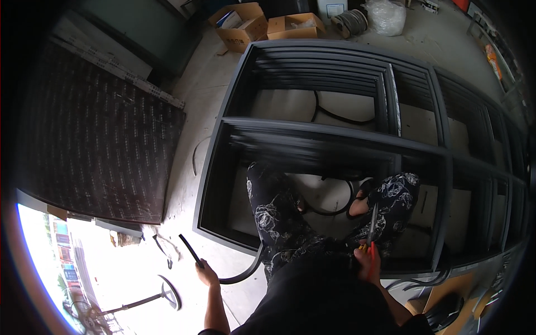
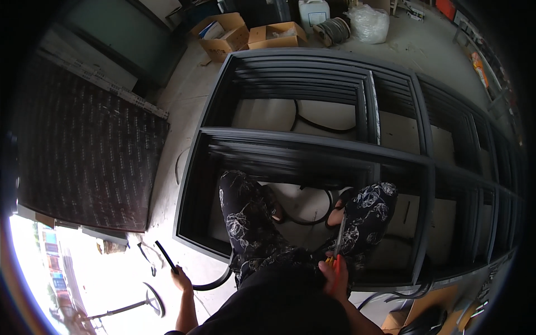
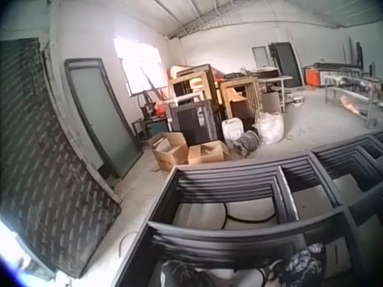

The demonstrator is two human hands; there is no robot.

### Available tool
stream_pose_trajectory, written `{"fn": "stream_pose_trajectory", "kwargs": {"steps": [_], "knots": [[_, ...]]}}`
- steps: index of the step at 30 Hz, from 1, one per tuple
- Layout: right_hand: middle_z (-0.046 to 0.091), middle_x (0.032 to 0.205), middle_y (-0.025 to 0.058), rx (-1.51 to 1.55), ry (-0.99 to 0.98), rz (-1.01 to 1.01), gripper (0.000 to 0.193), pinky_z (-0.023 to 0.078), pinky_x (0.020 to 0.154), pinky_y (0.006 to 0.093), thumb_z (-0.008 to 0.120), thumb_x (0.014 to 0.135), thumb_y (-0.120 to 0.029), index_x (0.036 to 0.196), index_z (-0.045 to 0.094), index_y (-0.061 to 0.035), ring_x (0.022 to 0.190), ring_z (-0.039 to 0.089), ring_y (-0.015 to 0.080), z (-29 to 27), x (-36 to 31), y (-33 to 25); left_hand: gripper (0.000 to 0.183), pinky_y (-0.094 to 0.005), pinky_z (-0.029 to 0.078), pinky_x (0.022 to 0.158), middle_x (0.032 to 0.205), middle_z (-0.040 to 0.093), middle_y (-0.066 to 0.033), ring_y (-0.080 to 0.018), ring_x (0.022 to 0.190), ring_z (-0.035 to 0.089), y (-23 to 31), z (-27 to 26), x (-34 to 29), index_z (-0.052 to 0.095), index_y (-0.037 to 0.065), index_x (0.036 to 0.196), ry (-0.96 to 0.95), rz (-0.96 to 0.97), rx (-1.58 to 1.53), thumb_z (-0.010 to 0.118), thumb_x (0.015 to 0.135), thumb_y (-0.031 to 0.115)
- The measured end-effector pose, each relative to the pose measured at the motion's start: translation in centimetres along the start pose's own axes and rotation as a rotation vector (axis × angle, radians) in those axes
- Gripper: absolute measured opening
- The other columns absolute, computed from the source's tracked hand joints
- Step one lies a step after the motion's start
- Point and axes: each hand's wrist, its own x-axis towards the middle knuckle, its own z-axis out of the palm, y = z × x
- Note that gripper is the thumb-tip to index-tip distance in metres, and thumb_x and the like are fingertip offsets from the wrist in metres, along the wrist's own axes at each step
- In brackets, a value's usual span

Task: The person installs a black rubber seal into the tracks of a metal frame by hand and trims the excess seal using shears.

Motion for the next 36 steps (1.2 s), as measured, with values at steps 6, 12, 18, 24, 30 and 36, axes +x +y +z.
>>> {"fn": "stream_pose_trajectory", "kwargs": {"steps": [6, 12, 18, 24, 30, 36], "knots": [[0.049, 0.089, 0.0004, -0.057, -0.090, 0.015, 0.042, 0.038, 0.075, 0.0250, 0.065, 0.085, -0.026, 0.117, 0.051, -0.0023, 0.080, 0.046, 0.0091, 0.8, 0.8, 0.0, 0.028, -0.0297, 0.032, 0.037, 0.055, 0.043, 0.0006, -0.0105, 0.041, 0.040, -6.6, -3.2, -3.9, 0.056, 0.001, 0.086, 0.080, -0.533, -0.388, 0.053, 0.097, 0.028], [0.049, 0.090, 0.0003, -0.155, -0.156, 0.015, 0.043, 0.038, 0.073, 0.0233, 0.067, 0.087, -0.025, 0.119, 0.050, -0.0028, 0.076, 0.045, 0.0074, 1.6, 1.0, 0.3, 0.029, -0.0444, 0.047, 0.059, 0.070, 0.062, -0.0167, -0.0372, 0.065, 0.059, 11.5, -5.3, -1.9, 0.059, 0.004, 0.092, -0.374, 0.085, 0.282, 0.054, 0.094, 0.032], [0.050, 0.095, 0.0009, -0.285, -0.089, -0.060, 0.044, 0.041, 0.076, 0.0238, 0.064, 0.089, -0.026, 0.123, 0.047, -0.0044, 0.081, 0.047, 0.0081, 1.7, 1.6, 1.5, 0.024, -0.0509, 0.048, 0.068, 0.083, 0.065, -0.0205, -0.0424, 0.083, 0.061, 28.3, -5.1, -1.7, 0.055, 0.006, 0.097, -0.615, 0.373, 0.512, 0.054, 0.093, 0.030], [0.050, 0.099, 0.0014, -0.479, -0.021, -0.193, 0.045, 0.043, 0.078, 0.0243, 0.062, 0.092, -0.026, 0.127, 0.044, -0.0060, 0.087, 0.049, 0.0088, 1.1, 1.4, 3.7, 0.023, -0.0441, 0.051, 0.068, 0.086, 0.067, -0.0191, -0.0383, 0.082, 0.064, 29.0, -9.1, -1.3, 0.057, 0.006, 0.106, -0.599, 0.423, 0.167, 0.060, 0.091, 0.023], [0.051, 0.104, 0.0020, -0.768, 0.039, -0.395, 0.046, 0.046, 0.081, 0.0248, 0.059, 0.094, -0.027, 0.131, 0.041, -0.0076, 0.092, 0.051, 0.0096, 0.4, 1.4, 7.0, 0.030, -0.0341, 0.051, 0.061, 0.088, 0.068, -0.0115, -0.0198, 0.068, 0.063, 18.4, 7.6, 4.4, 0.062, 0.002, 0.111, -0.802, 0.466, -0.077, 0.064, 0.090, 0.023], [0.052, 0.108, 0.0026, -1.132, 0.107, -0.734, 0.047, 0.049, 0.084, 0.0253, 0.056, 0.096, -0.028, 0.135, 0.037, -0.0092, 0.097, 0.053, 0.0103, -0.7, 1.6, 10.2, 0.043, -0.0371, 0.055, 0.068, 0.085, 0.069, -0.0113, -0.0265, 0.075, 0.067, 12.0, 20.4, 1.7, 0.065, 0.003, 0.106, -0.909, 0.173, -0.021, 0.071, 0.084, 0.040]]}}
